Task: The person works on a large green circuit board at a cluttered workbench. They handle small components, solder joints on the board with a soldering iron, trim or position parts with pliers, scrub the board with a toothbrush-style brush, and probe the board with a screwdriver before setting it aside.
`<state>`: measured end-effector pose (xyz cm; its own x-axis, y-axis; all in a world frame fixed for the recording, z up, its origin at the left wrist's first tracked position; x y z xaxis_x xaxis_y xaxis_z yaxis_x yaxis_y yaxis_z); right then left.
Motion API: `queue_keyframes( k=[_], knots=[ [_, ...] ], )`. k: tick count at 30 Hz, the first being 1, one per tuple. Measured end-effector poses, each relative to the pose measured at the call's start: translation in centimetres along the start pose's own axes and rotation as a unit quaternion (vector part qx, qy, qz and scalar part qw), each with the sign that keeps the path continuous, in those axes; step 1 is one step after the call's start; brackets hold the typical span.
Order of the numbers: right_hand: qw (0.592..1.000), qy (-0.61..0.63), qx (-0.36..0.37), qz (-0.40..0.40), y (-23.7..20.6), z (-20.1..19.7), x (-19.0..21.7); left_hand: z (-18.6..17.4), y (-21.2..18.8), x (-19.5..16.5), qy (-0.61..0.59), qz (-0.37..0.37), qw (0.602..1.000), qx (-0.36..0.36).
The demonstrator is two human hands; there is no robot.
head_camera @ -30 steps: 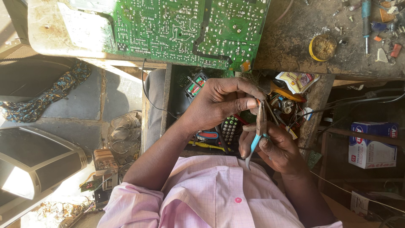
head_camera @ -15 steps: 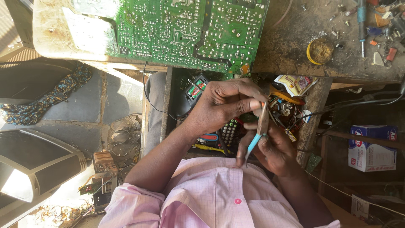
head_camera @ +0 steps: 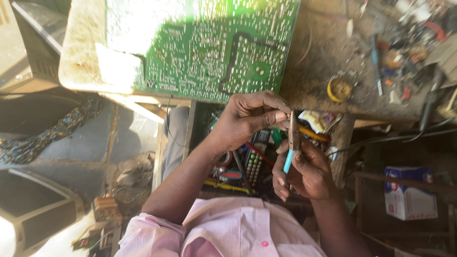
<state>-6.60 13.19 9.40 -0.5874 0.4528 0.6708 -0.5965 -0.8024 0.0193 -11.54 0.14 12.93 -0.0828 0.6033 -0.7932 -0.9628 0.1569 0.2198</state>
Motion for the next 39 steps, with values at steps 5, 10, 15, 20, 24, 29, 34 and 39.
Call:
queue_keyframes(
  k=[5,10,15,20,24,29,34,39],
  knots=[
    [0.995,-0.089,-0.044,-0.030,3.0,0.1,2.6,-0.2,3.0,-2.2,0.051,0.056,0.997,-0.025],
    [0.999,-0.007,0.021,-0.030,5.5,1.6,4.9,-1.3,5.4,-3.1,0.033,0.065,0.996,-0.055],
    [0.994,-0.091,0.017,-0.050,7.5,0.7,4.6,-2.8,5.9,-2.5,-0.095,0.072,0.989,-0.083],
    [0.984,-0.162,-0.032,-0.065,7.6,-1.3,4.3,-3.7,5.7,-2.6,-0.146,0.091,0.983,-0.067],
    [0.987,-0.147,-0.044,-0.045,7.4,-1.8,4.4,-4.5,5.5,-3.0,-0.057,0.096,0.990,-0.084],
    [0.988,-0.140,-0.007,-0.056,7.2,-0.7,5.1,-5.0,4.8,-4.4,-0.022,0.142,0.985,-0.094],
    [0.971,-0.229,-0.063,-0.032,7.1,-1.9,5.0,-5.1,4.5,-4.4,0.010,0.128,0.987,-0.096],
    [0.956,-0.283,-0.068,-0.032,6.8,-2.2,5.2,-4.9,4.4,-4.3,0.020,0.110,0.990,-0.082]
  ],
)
Point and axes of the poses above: each hand's wrist, its own y-axis towards the middle knuckle, its own z-axis out of the palm, x = y × z, the point moved 10 cm from there along y, towards the middle knuckle, and after that the axes turned 1 degree about -x, right-handed, at the moved point
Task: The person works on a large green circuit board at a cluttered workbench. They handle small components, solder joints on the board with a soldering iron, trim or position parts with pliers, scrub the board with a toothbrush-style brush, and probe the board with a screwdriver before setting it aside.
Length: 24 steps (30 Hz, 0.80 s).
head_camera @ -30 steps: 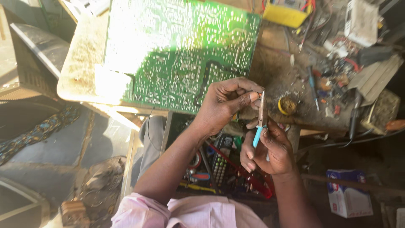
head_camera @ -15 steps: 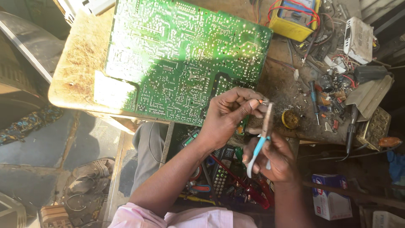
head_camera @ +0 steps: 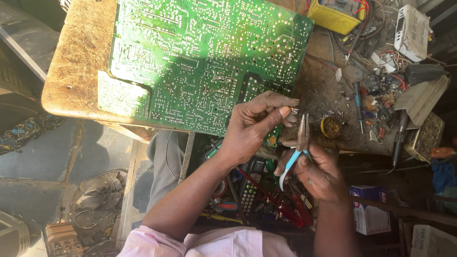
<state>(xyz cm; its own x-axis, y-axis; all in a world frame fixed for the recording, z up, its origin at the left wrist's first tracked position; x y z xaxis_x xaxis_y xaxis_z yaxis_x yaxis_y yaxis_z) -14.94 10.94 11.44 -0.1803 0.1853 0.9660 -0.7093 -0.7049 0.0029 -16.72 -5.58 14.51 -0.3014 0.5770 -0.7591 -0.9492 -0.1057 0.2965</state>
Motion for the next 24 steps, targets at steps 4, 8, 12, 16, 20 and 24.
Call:
queue_keyframes(
  k=[4,8,12,16,20,24],
  knots=[
    [0.998,-0.058,-0.010,0.018,-0.3,-0.9,0.5,0.2,-0.2,-0.4,0.039,0.022,0.999,0.021],
    [0.995,-0.092,0.016,0.025,-0.3,-1.0,1.1,0.8,-0.4,-0.2,0.029,0.020,0.997,0.062],
    [0.995,-0.077,0.057,0.012,-0.3,-0.2,1.7,1.0,-0.3,1.6,-0.052,-0.055,0.995,0.069],
    [0.997,-0.016,0.076,0.012,-0.2,0.6,1.6,1.4,-0.5,2.7,-0.131,-0.097,0.984,0.076],
    [0.997,-0.016,0.069,0.030,0.0,0.6,1.1,1.6,-0.6,3.0,-0.121,-0.097,0.984,0.091],
    [0.996,-0.046,0.075,0.031,-0.1,0.5,1.2,1.6,-0.7,3.1,-0.135,-0.099,0.981,0.098]
  ],
)
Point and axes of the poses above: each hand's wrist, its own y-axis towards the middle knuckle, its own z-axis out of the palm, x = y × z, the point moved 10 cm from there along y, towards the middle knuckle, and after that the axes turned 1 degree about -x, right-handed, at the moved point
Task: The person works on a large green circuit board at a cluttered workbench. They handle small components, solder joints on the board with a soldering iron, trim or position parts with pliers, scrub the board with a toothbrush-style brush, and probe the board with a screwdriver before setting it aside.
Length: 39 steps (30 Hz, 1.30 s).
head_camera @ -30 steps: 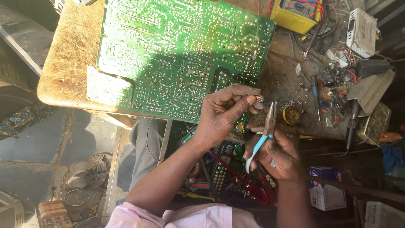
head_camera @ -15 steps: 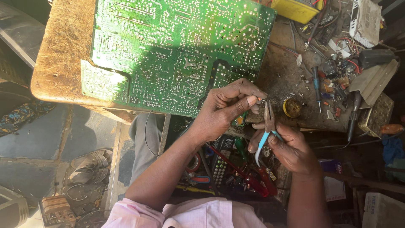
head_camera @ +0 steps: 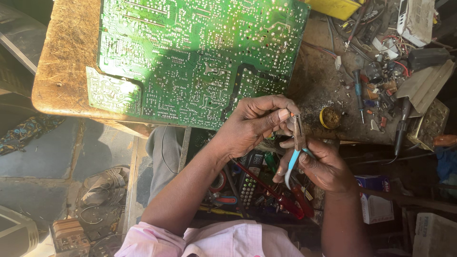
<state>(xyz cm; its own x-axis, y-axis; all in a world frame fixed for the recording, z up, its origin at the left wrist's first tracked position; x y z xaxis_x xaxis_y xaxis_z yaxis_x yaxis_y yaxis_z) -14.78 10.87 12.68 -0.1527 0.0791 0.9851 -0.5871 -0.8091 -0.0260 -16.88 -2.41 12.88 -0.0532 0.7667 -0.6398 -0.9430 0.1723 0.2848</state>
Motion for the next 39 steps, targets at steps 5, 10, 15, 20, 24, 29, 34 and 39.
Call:
queue_keyframes(
  k=[5,10,15,20,24,29,34,39],
  knots=[
    [0.999,0.042,-0.017,0.020,-0.3,-0.5,-0.8,0.0,0.0,0.1,0.007,-0.001,1.000,0.006],
    [0.998,0.067,-0.005,0.018,-0.6,-0.3,-0.9,-0.3,0.0,0.3,0.027,-0.006,1.000,0.001],
    [0.994,0.103,0.005,0.031,-0.6,0.0,-1.2,-0.3,0.0,0.2,0.026,-0.002,1.000,0.003],
    [0.991,0.131,0.015,0.013,-0.5,0.2,-1.4,-0.8,0.0,0.2,0.076,-0.003,0.997,-0.012],
    [0.986,0.166,0.023,0.011,-0.6,0.4,-1.6,-0.7,0.1,0.3,0.091,-0.003,0.996,-0.005],
    [0.992,0.124,0.029,-0.009,-0.3,0.4,-1.5,-0.7,0.2,0.3,0.104,-0.007,0.995,-0.010],
    [0.999,0.004,-0.022,-0.041,-1.1,0.2,-1.0,0.3,0.1,-0.2,0.110,0.001,0.994,0.003],
    [0.995,-0.047,-0.020,-0.088,-2.3,0.3,0.1,0.8,-0.2,-2.0,0.222,0.058,0.973,-0.016]
  ],
)
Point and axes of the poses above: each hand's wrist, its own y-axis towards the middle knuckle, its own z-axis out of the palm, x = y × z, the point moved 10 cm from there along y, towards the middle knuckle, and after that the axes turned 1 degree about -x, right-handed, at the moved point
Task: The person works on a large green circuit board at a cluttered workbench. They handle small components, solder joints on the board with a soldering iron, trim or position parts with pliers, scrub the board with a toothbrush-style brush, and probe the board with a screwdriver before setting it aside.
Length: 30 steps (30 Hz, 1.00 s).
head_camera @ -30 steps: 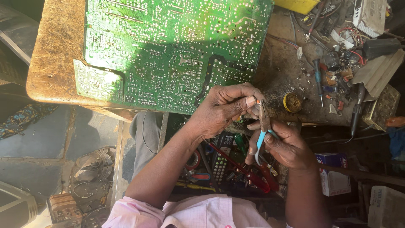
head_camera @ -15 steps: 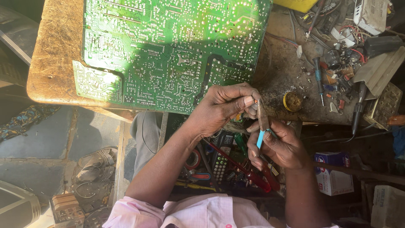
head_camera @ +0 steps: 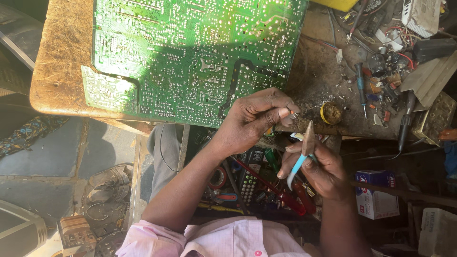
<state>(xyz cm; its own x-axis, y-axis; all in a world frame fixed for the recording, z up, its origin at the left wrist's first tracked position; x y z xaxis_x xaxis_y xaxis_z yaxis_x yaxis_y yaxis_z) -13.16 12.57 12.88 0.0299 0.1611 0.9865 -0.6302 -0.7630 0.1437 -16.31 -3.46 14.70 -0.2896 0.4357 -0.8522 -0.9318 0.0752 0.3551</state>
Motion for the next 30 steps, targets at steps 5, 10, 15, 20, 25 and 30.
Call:
queue_keyframes(
  k=[5,10,15,20,25,30],
  knots=[
    [0.993,0.003,-0.060,0.103,-1.2,-1.3,-2.6,0.1,-0.2,-1.3,0.022,0.033,0.999,-0.008],
    [0.990,0.084,-0.049,0.098,-0.8,-1.0,-3.5,0.2,-0.3,-1.5,0.010,0.036,0.999,-0.005],
    [0.990,0.096,-0.050,0.095,-0.4,-1.0,-3.5,0.1,-0.2,-1.0,0.023,0.031,0.999,-0.004],
    [0.990,0.106,-0.038,0.088,-0.1,-0.7,-3.6,0.0,-0.1,0.0,-0.019,0.002,1.000,-0.001],
    [0.990,0.109,-0.036,0.082,0.0,-0.7,-3.8,0.1,-0.2,0.7,-0.031,-0.012,0.999,0.002],
    [0.996,0.068,-0.035,0.035,0.6,-0.2,-3.0,-0.1,-0.2,1.1,-0.056,-0.019,0.998,-0.011]
  ],
)
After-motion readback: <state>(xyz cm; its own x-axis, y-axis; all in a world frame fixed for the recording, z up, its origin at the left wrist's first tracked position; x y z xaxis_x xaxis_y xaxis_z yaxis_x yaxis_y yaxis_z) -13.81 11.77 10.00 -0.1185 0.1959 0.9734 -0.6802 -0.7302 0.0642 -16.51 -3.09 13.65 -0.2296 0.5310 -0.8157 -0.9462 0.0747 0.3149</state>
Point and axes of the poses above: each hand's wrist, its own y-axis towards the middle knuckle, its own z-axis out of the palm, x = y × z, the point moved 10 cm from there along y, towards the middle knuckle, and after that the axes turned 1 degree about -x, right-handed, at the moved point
